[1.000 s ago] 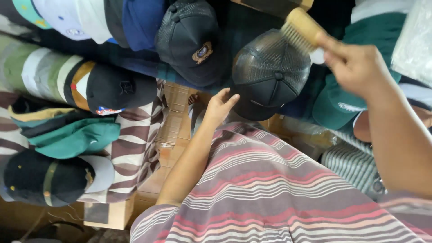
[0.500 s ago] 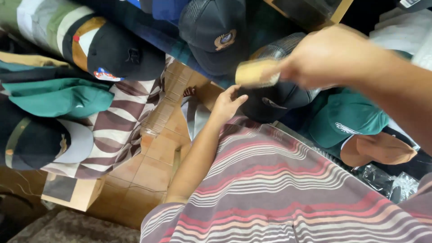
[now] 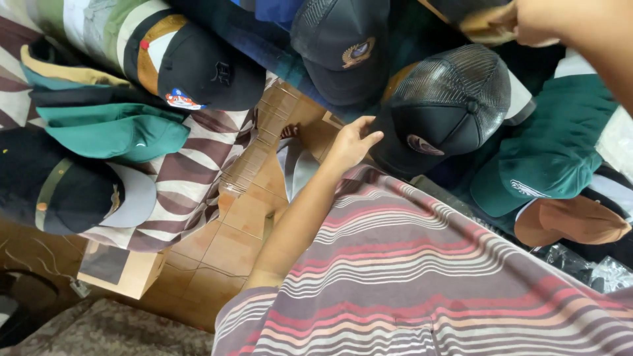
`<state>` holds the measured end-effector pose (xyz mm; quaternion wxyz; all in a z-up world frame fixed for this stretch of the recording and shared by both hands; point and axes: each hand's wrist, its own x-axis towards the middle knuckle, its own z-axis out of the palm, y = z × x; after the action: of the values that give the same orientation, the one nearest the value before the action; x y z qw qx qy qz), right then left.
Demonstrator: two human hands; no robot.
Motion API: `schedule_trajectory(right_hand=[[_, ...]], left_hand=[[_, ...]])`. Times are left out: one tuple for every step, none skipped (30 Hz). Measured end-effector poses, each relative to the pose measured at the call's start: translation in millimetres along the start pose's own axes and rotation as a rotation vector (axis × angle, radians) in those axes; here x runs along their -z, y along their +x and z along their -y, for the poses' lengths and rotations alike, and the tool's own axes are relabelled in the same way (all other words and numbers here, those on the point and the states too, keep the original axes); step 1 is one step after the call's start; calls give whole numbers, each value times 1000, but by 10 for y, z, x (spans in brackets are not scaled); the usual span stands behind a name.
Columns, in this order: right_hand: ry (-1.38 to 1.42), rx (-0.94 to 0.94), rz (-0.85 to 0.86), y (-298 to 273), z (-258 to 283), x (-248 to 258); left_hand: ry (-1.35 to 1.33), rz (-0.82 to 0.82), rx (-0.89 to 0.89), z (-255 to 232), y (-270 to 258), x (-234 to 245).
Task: Unpacking a baseball cap, brushing off lint, and using a handheld steamer to remove wrinkles.
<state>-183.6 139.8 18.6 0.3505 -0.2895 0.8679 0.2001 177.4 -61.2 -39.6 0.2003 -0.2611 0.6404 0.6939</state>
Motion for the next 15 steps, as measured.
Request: schedule_trajectory(right_hand=[[5,-6,4,-321,524,169],[-218,78,-91,-785,903,522],[-432,160,-178,-1441,1131,928],[-421,148,-170,-1570,1306,888],[-550,184,-169,-1694,1479,851],[-675,221,-168,-1812,1651,820],[-661,207,-159,-1861,1720,675],[-588,297,-72,-1908,1800,531],[-514,389,9,-1941,1887,405],[-503,378,13,-2000,1823,155],[-456,485,-172,-2048,1775,-79],[-400,582,-360,-2097,1741,-310],[-398,583,-358,-2175,1762,-331],[-441,529,-231,-2256,1785,-351],[-482,474,-109,-2325,1812,-365]], left_hand=[[3,8,2,31,37,5],[-32,10,-16,59,81,-1],[-64,19,-32,95,110,-17],[-56,35,-28,148,149,-21],[-19,29,-27,196,197,-20],[19,23,-27,244,247,-23],[30,41,-24,273,266,-32],[-17,43,-73,306,281,-37],[-69,41,-125,334,309,-35],[-62,55,-124,433,375,-39],[-46,49,-121,532,436,-31],[-29,43,-118,634,493,-12],[-29,44,-115,577,443,6],[-39,51,-111,520,390,26],[-46,55,-109,455,347,63]])
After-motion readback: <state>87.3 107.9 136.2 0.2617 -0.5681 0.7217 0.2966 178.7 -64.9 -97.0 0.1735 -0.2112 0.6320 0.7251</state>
